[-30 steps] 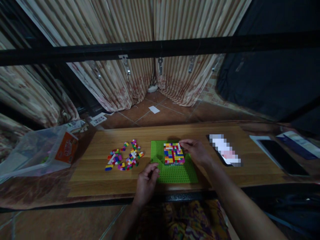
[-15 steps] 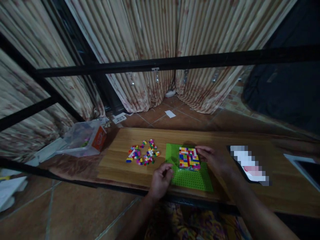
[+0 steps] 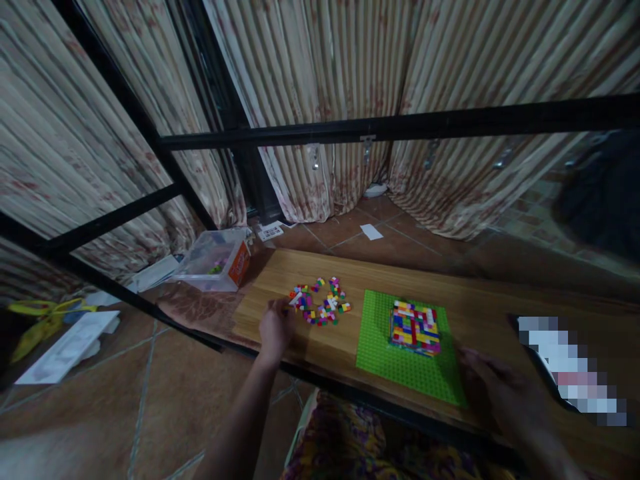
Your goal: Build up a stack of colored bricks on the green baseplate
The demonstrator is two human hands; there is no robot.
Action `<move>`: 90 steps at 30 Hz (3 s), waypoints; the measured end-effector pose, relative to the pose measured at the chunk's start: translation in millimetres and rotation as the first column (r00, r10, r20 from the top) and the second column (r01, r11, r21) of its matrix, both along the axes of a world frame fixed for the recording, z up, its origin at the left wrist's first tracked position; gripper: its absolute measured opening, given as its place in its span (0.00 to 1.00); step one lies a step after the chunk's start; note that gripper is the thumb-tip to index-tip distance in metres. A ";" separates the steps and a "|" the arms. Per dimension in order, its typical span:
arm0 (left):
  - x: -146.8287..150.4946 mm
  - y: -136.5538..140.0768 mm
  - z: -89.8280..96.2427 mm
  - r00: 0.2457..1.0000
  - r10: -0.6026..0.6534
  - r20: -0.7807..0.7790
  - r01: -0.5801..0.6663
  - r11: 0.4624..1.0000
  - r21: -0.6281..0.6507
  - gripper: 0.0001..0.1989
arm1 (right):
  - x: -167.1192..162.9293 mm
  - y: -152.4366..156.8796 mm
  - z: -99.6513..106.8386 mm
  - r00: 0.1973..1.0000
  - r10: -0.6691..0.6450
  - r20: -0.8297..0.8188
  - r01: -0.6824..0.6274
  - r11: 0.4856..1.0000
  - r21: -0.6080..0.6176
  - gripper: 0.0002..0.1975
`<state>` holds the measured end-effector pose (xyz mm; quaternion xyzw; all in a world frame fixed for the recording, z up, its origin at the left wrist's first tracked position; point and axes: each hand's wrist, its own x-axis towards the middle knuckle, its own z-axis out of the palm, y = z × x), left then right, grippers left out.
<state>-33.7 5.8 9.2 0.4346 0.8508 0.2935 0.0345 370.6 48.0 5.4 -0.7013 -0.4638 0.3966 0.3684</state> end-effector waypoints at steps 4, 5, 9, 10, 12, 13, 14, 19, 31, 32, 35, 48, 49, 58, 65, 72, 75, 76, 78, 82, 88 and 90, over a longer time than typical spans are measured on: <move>0.7 9.3 -1.5 0.993 -0.062 -0.099 0.056 0.997 -0.055 0.13 | -2.1 -5.7 1.7 0.999 0.023 0.029 -0.023 0.999 -0.024 0.19; 1.7 11.5 -1.4 0.993 -0.064 -0.099 0.057 0.996 -0.067 0.13 | -3.2 -7.1 2.7 0.999 0.020 0.035 -0.018 0.999 -0.041 0.19; 3.8 19.4 0.2 0.996 -0.047 -0.071 0.041 0.995 -0.096 0.14 | -7.4 -12.1 4.9 1.000 0.009 0.013 -0.008 0.998 -0.054 0.19; 4.2 20.9 0.6 0.997 -0.042 -0.065 0.035 0.995 -0.097 0.13 | -8.2 -13.0 4.9 1.000 0.007 0.001 -0.007 0.999 -0.048 0.20; 5.5 23.0 1.2 0.998 -0.026 -0.055 0.021 0.995 -0.099 0.11 | -9.2 -14.2 4.4 1.000 -0.005 -0.008 0.005 0.999 -0.037 0.20; 6.4 23.7 1.5 0.998 -0.021 -0.051 0.016 0.995 -0.099 0.11 | -9.4 -14.6 4.0 1.000 -0.011 -0.006 0.011 0.999 -0.032 0.20; 7.5 24.1 1.9 0.999 -0.019 -0.049 0.014 0.995 -0.097 0.11 | -9.4 -14.8 3.6 1.000 -0.012 -0.003 0.011 1.000 -0.027 0.19; 9.2 25.1 5.5 0.998 -0.023 -0.053 0.019 0.997 -0.079 0.11 | -8.3 -15.3 2.3 1.000 0.022 0.016 -0.022 1.000 -0.009 0.18; -17.7 43.8 7.4 0.992 -0.084 -0.090 0.069 0.986 -0.154 0.12 | -10.1 -12.4 -6.3 1.000 0.019 -0.003 -0.019 1.000 0.023 0.19; -18.8 44.2 8.1 0.991 -0.094 -0.092 0.079 0.984 -0.158 0.11 | -10.8 -12.4 -7.1 1.000 0.019 -0.015 -0.019 0.999 0.039 0.19; -18.7 42.3 12.3 0.987 -0.132 -0.096 0.116 0.982 -0.151 0.11 | -12.9 -12.2 -10.1 0.998 0.017 -0.054 -0.013 0.997 0.072 0.19; 126.7 32.8 27.5 0.557 -0.617 0.557 0.575 0.770 0.277 0.12 | -14.2 -3.1 -31.0 0.997 0.080 0.015 -0.081 0.957 0.280 0.18; 137.7 38.3 28.7 0.512 -0.631 0.582 0.589 0.752 0.297 0.11 | -13.8 -2.8 -32.4 0.996 0.081 0.026 -0.085 0.951 0.298 0.18; 182.4 79.0 46.9 0.568 -0.733 0.374 0.719 0.663 0.207 0.06 | -14.4 -9.5 -26.0 0.988 0.123 0.094 -0.150 0.913 0.380 0.17; 200.5 86.7 53.2 0.665 -0.706 0.244 0.707 0.700 0.102 0.08 | -19.4 -12.3 -18.8 0.979 0.122 0.163 -0.180 0.895 0.409 0.16; 208.9 90.8 50.0 0.730 -0.672 0.128 0.680 0.733 -0.025 0.09 | -20.7 -12.8 -21.5 0.978 0.125 0.168 -0.187 0.883 0.430 0.15; 210.5 91.2 46.3 0.763 -0.634 0.122 0.640 0.768 -0.013 0.08 | -20.6 -13.0 -21.2 0.976 0.121 0.179 -0.187 0.886 0.424 0.15; 211.1 91.3 45.2 0.774 -0.621 0.121 0.627 0.779 -0.009 0.07 | -20.6 -13.0 -21.1 0.976 0.118 0.182 -0.186 0.887 0.423 0.15; 212.3 91.6 44.0 0.796 -0.594 0.119 0.599 0.800 -0.010 0.07 | -20.6 -13.1 -20.9 0.974 0.115 0.194 -0.189 0.887 0.422 0.15; 214.1 92.8 45.8 0.814 -0.570 0.112 0.576 0.817 -0.032 0.06 | -20.9 -13.1 -22.1 0.970 0.115 0.214 -0.200 0.880 0.431 0.14; 216.5 94.6 55.3 0.830 -0.543 0.123 0.555 0.826 -0.097 0.07 | -21.7 -12.8 -24.9 0.969 0.101 0.225 -0.195 0.873 0.446 0.14; 217.4 96.1 57.8 0.830 -0.543 0.125 0.556 0.824 -0.109 0.08 | -21.8 -12.6 -24.9 0.966 0.108 0.236 -0.206 0.872 0.444 0.13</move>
